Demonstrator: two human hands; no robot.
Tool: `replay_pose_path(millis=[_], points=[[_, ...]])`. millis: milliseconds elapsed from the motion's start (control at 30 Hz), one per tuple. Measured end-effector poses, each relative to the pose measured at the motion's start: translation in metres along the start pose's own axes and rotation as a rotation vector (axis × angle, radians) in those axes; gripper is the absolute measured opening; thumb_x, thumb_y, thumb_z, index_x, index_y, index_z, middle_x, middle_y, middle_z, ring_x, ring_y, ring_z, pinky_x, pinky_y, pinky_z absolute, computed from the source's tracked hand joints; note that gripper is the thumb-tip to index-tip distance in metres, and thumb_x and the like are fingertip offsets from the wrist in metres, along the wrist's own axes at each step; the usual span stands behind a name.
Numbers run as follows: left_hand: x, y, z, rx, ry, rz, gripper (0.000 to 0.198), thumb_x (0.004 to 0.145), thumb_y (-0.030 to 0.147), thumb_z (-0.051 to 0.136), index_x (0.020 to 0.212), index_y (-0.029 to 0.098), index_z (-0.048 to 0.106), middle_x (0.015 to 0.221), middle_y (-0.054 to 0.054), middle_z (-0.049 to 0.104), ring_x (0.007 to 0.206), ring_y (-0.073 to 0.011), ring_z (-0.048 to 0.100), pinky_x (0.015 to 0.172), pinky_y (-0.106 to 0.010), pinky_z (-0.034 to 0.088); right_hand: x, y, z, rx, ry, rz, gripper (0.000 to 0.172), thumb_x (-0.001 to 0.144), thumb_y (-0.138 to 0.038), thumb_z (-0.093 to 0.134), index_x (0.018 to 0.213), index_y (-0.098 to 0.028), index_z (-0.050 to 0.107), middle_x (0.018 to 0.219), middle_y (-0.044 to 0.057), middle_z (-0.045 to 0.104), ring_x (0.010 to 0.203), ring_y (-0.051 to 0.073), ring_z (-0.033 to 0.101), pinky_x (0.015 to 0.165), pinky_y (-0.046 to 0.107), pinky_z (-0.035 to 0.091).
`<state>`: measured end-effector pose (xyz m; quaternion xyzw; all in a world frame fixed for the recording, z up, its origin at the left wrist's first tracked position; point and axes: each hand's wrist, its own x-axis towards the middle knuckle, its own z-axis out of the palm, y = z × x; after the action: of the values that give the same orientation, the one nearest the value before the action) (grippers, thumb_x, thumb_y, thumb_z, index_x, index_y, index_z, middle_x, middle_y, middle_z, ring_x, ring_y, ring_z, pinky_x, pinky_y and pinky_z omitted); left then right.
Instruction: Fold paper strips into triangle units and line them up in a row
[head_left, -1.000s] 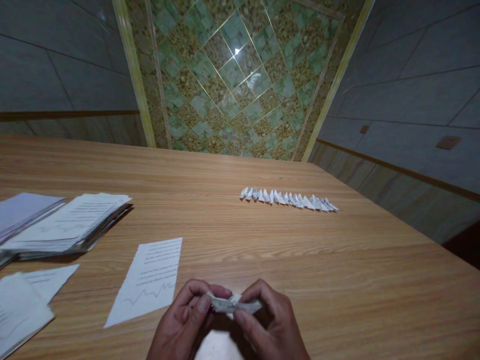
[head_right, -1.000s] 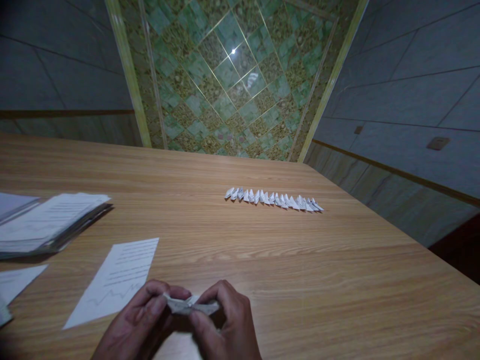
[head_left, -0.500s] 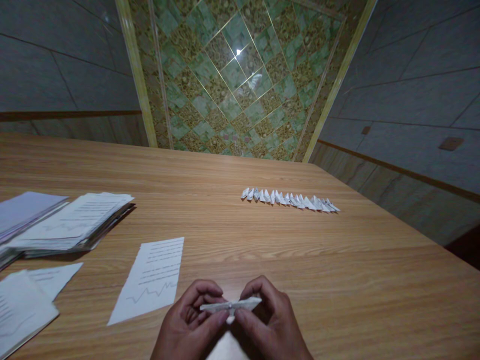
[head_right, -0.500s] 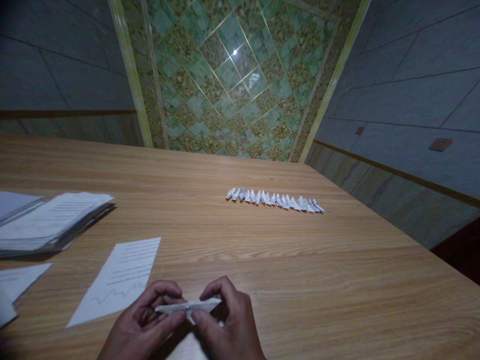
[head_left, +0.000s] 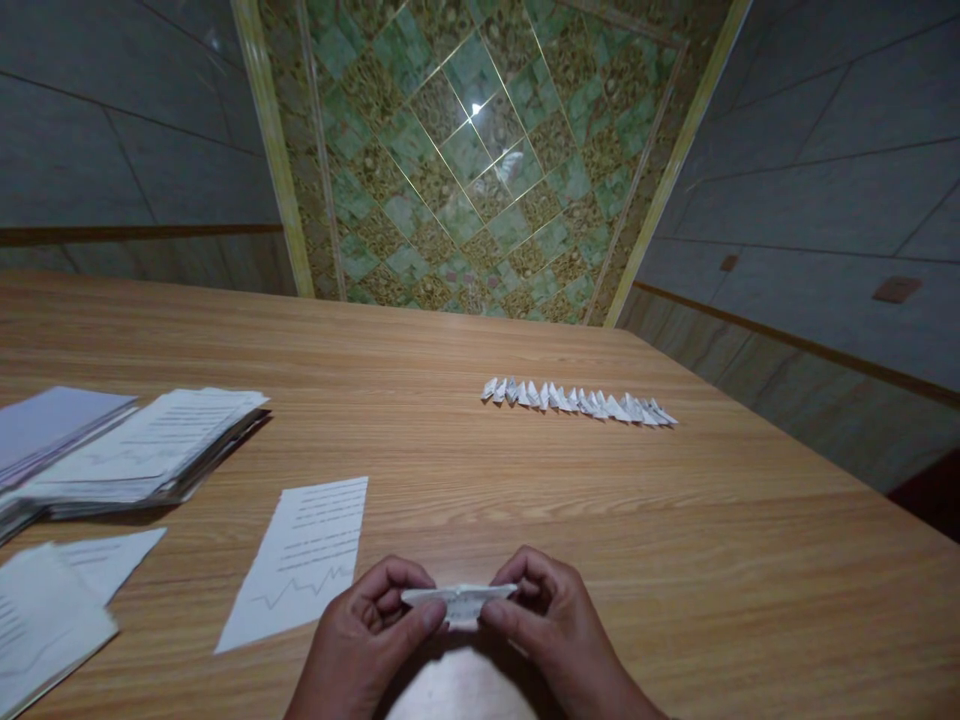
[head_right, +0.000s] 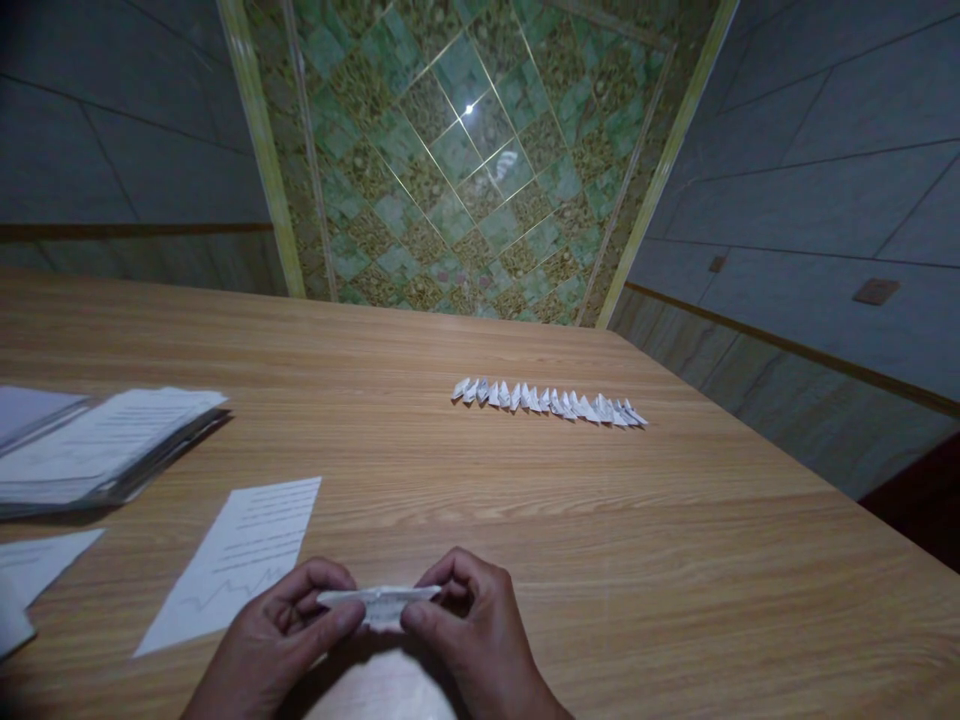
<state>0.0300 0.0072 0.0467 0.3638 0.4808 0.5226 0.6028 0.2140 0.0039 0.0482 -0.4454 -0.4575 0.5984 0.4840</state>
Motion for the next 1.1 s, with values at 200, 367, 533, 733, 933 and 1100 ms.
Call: replay_pose_path(millis=[200,367,533,733,933,1100], points=[[0.002,-0.002,0.001,0.002,-0.003,-0.027,0.041,0.054,0.039,0.096,0.08,0.019,0.073,0.054,0.003,0.068,0.053,-0.0164,0.064,0.053,-0.024,0.048,-0.001,-0.008,-0.001,-0.034,0.018,-0.039,0.044,0.068,-0.05,0.089,0.071,-0.017,0.06,0.064,-0.002,0.061,0.062,0.012,0.051,0.058,0.023,0.036],[0.001,-0.002,0.001,0.017,-0.012,0.017,0.029,0.056,0.037,0.094,0.062,0.017,0.073,0.052,0.002,0.066,0.053,-0.0143,0.06,0.056,-0.022,0.047,0.0,-0.01,-0.001,-0.085,-0.058,-0.066,0.044,0.071,-0.054,0.087,0.082,-0.017,0.065,0.069,-0.002,0.061,0.064,0.013,0.052,0.059,0.023,0.037],[0.0,-0.004,0.0,0.058,-0.052,0.014,0.033,0.056,0.043,0.094,0.061,0.017,0.075,0.057,-0.002,0.071,0.057,-0.0178,0.063,0.057,-0.026,0.048,-0.001,-0.008,-0.001,-0.283,-0.097,-0.055,0.045,0.075,-0.058,0.082,0.074,-0.015,0.068,0.063,-0.001,0.06,0.059,0.012,0.049,0.057,0.024,0.036],[0.002,-0.008,0.0,0.052,-0.065,-0.009,0.048,0.064,0.062,0.087,0.065,0.015,0.077,0.052,-0.001,0.064,0.05,-0.0137,0.054,0.05,-0.022,0.041,-0.003,-0.001,-0.002,-0.158,-0.096,-0.007,0.051,0.078,-0.064,0.078,0.074,-0.015,0.064,0.065,0.002,0.065,0.057,0.012,0.055,0.057,0.024,0.039],[0.001,-0.004,0.003,-0.016,-0.105,-0.037,0.052,0.068,0.065,0.084,0.06,0.015,0.07,0.051,0.001,0.062,0.052,-0.0125,0.055,0.052,-0.021,0.043,-0.002,0.003,-0.001,-0.072,-0.12,-0.012,0.051,0.077,-0.063,0.079,0.076,-0.015,0.062,0.064,0.002,0.066,0.056,0.013,0.058,0.057,0.025,0.044],[0.0,-0.006,0.006,-0.115,-0.136,-0.037,0.046,0.048,0.051,0.099,0.069,0.017,0.075,0.059,-0.001,0.073,0.056,-0.0151,0.063,0.055,-0.022,0.045,-0.002,-0.001,0.0,-0.182,-0.098,-0.014,0.052,0.076,-0.065,0.079,0.074,-0.015,0.065,0.061,0.0,0.063,0.055,0.012,0.056,0.056,0.024,0.042]])
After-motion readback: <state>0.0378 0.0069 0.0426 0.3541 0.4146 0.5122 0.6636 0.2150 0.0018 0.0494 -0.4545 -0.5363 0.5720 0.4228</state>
